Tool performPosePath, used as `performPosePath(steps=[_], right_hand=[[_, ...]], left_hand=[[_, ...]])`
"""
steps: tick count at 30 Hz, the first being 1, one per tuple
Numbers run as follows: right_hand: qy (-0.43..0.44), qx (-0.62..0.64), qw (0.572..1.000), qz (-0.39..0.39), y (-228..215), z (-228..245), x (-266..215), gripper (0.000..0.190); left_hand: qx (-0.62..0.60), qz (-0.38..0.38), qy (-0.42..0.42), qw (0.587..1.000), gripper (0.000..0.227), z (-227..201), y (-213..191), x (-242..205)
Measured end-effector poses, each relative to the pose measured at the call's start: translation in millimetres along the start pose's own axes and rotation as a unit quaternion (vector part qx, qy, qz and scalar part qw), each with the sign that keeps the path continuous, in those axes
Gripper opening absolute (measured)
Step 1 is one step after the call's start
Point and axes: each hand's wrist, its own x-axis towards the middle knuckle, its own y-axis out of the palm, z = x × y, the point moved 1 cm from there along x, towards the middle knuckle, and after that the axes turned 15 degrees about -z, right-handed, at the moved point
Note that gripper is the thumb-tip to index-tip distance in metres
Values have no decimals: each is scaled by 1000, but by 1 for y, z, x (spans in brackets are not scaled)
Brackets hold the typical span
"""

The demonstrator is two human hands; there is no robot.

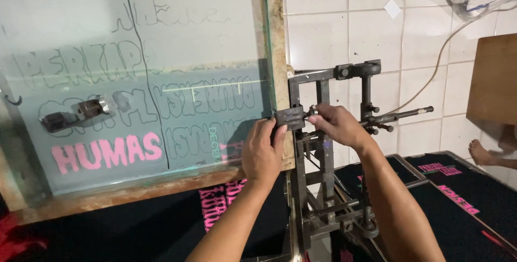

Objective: The person reviews a production list and then mounts and aligns a screen printing frame onto a registration jig over a t-shirt.

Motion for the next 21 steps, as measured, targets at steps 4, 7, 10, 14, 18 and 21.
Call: performPosePath(steps=[4, 7, 10, 14, 18, 21], right_hand=[[-59, 90, 993, -46, -8, 20, 1, 60], [-56, 63, 996, -16, -10, 29, 3, 32], [-13, -10, 1000, -19, 3, -12, 8, 38], [-14, 101, 995, -6, -13, 40, -2, 61], [-41, 26, 999, -13, -9, 37, -6, 40], [-72, 21, 997, -26, -12, 35, -7, 45]], left_hand=[[0, 41, -26, 999, 34, 2, 3, 8], [1, 68, -41, 997, 31, -10, -5, 14], [-3, 90, -62, 994, 31, -14, -10, 19], [0, 121, -67, 990, 34, -11, -10, 24], [15, 139, -56, 989, 33, -12, -11, 24], [23, 122, -39, 992, 33, -12, -6, 16]])
